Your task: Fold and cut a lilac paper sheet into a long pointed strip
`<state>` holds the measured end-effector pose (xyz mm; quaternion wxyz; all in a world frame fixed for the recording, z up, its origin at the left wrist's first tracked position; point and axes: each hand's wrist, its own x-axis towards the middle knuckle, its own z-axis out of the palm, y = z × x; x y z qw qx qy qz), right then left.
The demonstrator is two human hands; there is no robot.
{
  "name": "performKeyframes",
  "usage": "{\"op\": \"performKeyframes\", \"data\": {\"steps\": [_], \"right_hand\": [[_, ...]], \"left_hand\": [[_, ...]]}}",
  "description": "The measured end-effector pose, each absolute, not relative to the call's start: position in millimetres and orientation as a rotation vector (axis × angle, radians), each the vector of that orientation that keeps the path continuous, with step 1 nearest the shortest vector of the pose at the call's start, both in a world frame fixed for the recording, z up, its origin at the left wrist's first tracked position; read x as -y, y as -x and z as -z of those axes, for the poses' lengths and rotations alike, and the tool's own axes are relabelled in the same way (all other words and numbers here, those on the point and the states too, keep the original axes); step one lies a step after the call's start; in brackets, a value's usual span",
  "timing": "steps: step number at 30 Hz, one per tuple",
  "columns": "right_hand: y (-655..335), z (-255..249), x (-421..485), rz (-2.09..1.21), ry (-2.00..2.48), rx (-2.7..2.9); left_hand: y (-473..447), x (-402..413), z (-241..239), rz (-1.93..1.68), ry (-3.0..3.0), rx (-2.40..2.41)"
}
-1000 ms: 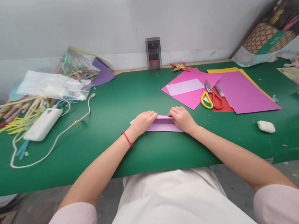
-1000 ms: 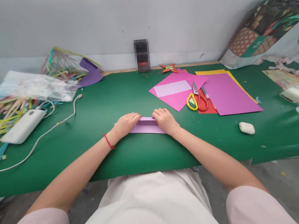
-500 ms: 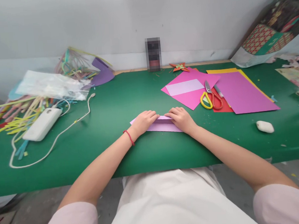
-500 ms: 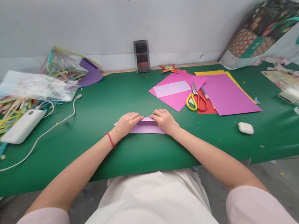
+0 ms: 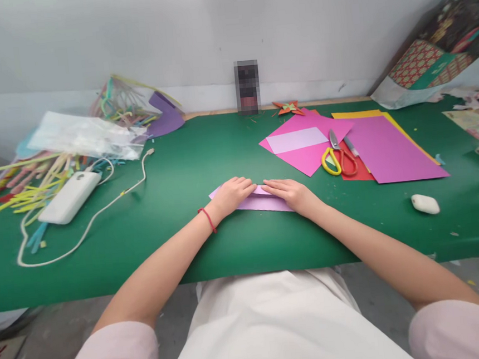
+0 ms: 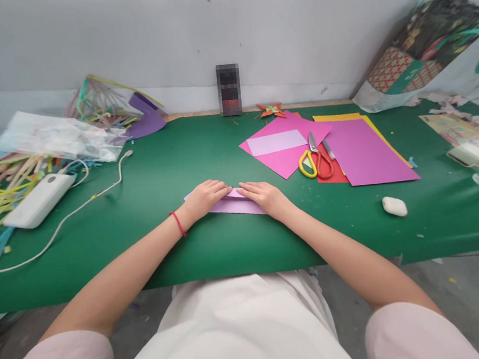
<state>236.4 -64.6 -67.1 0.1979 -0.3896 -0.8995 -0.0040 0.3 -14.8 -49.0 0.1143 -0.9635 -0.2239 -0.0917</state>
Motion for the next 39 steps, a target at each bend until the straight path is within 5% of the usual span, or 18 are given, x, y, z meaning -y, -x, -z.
{"op": "performKeyframes", "data": {"steps": [14, 39], "right_hand": [[-234, 63, 71, 0.396, 1.257, 2.36], [-241, 69, 55, 0.421, 0.943, 2.366]], "left_hand": [[12, 21, 56, 0.336, 2.906, 0.791], [12, 19, 56, 0.603, 2.979, 0.687]]}}
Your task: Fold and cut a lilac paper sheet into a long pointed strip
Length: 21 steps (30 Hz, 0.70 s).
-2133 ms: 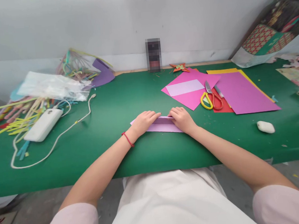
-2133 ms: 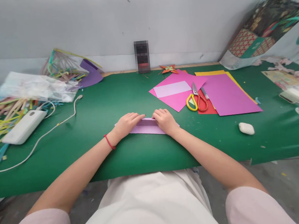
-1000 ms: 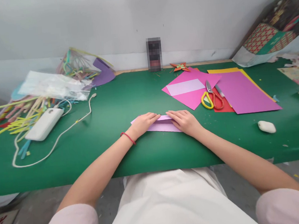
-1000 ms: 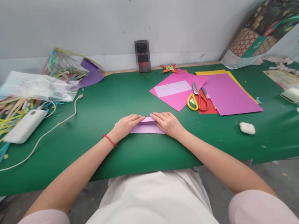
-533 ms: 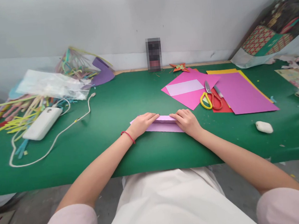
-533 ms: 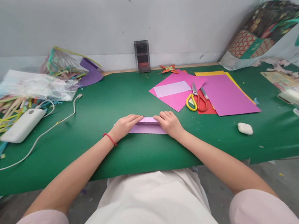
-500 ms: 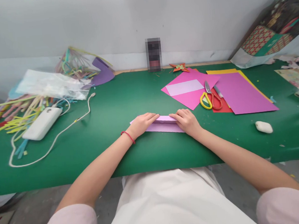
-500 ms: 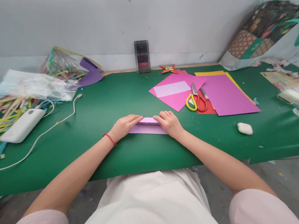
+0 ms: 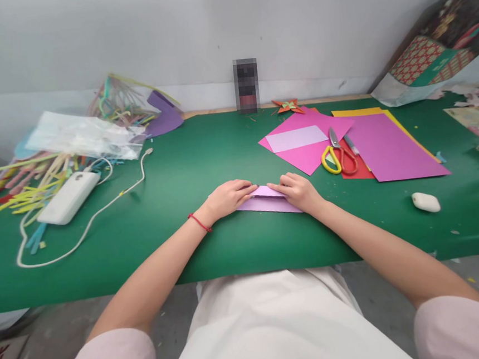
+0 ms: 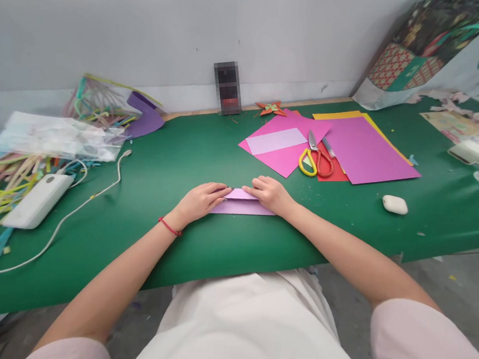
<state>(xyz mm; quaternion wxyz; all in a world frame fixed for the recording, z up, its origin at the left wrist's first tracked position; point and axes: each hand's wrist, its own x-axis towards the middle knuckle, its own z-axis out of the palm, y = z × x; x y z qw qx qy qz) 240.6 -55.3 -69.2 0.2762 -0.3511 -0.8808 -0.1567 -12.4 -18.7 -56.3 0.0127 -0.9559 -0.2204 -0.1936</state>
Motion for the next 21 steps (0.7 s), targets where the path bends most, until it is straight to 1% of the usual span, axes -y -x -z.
{"op": "performKeyframes", "data": {"steps": [8, 15, 21], "right_hand": [[-241, 69, 55, 0.343, 0.976, 2.387], [-242, 69, 57, 0.277, 1.014, 2.458], [-242, 60, 75, 0.094, 1.098, 2.401]], "left_hand": [[12, 17, 58, 0.794, 3.127, 0.845], [10, 16, 59, 0.821, 3.14, 0.866], [10, 14, 62, 0.828, 3.157, 0.852]]}}
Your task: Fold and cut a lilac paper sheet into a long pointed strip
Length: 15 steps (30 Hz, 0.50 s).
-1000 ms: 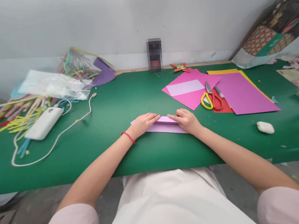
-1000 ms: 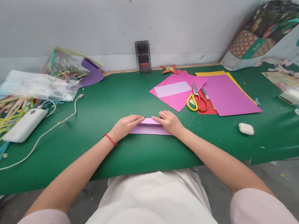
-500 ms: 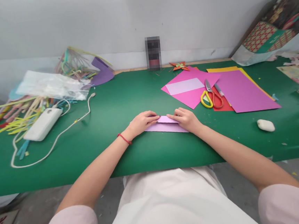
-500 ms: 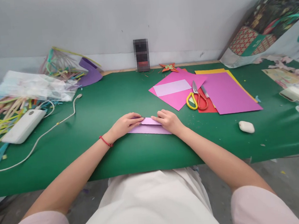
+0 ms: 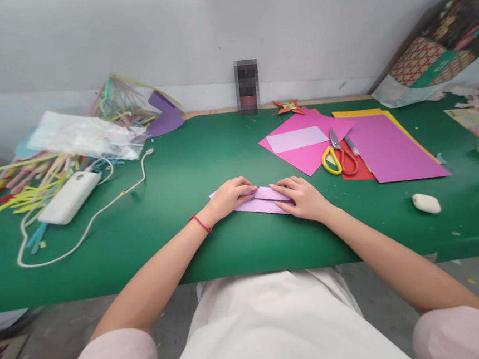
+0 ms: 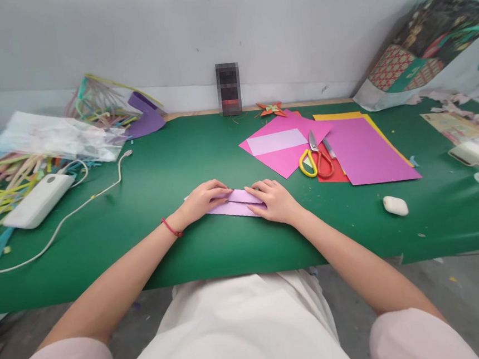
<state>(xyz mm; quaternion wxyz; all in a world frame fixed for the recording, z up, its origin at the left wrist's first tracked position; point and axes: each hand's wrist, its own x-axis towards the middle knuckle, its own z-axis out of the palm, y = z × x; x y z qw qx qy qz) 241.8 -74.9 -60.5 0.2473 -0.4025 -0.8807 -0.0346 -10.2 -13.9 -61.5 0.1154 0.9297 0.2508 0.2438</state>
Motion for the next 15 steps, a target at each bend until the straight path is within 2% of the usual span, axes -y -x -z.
{"op": "performKeyframes", "data": {"steps": [4, 15], "right_hand": [[-237, 62, 79, 0.005, 1.174, 2.322], [-225, 69, 81, 0.029, 1.35, 2.187]], "left_hand": [[10, 14, 63, -0.72, -2.686, -0.74], [10, 14, 61, -0.654, -2.759, -0.748]]}}
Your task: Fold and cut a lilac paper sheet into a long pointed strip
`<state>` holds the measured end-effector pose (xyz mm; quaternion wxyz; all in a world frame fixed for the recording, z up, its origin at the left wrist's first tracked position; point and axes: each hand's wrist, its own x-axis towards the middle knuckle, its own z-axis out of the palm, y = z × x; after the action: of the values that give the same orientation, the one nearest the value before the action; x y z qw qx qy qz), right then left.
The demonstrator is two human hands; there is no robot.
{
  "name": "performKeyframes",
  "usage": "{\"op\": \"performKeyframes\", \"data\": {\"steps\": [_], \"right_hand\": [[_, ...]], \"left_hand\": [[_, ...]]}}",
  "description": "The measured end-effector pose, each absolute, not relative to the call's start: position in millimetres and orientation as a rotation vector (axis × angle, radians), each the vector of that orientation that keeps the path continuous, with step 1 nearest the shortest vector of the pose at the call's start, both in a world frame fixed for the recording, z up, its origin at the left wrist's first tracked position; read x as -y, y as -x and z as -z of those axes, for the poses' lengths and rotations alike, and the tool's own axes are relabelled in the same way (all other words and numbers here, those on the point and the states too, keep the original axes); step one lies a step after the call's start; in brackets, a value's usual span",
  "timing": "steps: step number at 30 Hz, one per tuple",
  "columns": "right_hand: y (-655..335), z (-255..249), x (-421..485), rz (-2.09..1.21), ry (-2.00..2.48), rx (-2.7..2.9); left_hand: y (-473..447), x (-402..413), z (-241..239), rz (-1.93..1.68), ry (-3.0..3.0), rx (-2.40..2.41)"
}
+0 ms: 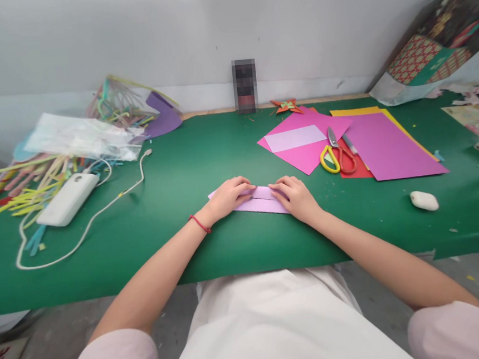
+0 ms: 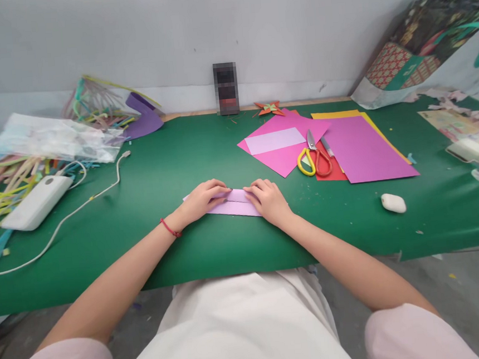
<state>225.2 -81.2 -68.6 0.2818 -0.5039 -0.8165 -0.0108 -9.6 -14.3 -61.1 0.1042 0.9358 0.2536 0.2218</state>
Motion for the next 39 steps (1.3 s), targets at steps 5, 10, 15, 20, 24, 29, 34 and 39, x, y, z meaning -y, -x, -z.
{"op": "performKeyframes", "data": {"steps": [5, 10, 15, 20, 24, 29, 34, 39], "right_hand": [[-223, 70, 82, 0.067, 1.331, 2.196], [-223, 70, 81, 0.081, 1.313, 2.219], [-223, 72, 80, 0.111, 1.335, 2.221], [-222, 73, 79, 0.122, 1.334, 2.213], [-221, 73, 80, 0.139, 1.344, 2.211], [-221, 74, 80, 0.185, 1.339, 2.224], [-220, 74, 80, 0.197, 1.347, 2.24], [-219, 75, 81, 0.251, 1.341, 2.219]], "left_hand": [[8, 18, 59, -0.598, -2.813, -0.786], [8, 22, 57, -0.558, -2.868, -0.797], [8, 25, 57, -0.575, -2.884, -0.82], [8, 27, 57, -0.582, -2.916, -0.829], [8, 28, 56, -0.551, -2.957, -0.852], [7, 28, 56, -0.515, -2.994, -0.882], [2, 34, 55, -0.479, -3.018, -0.974], [-10, 52, 59, -0.518, -2.896, -1.151]]}}
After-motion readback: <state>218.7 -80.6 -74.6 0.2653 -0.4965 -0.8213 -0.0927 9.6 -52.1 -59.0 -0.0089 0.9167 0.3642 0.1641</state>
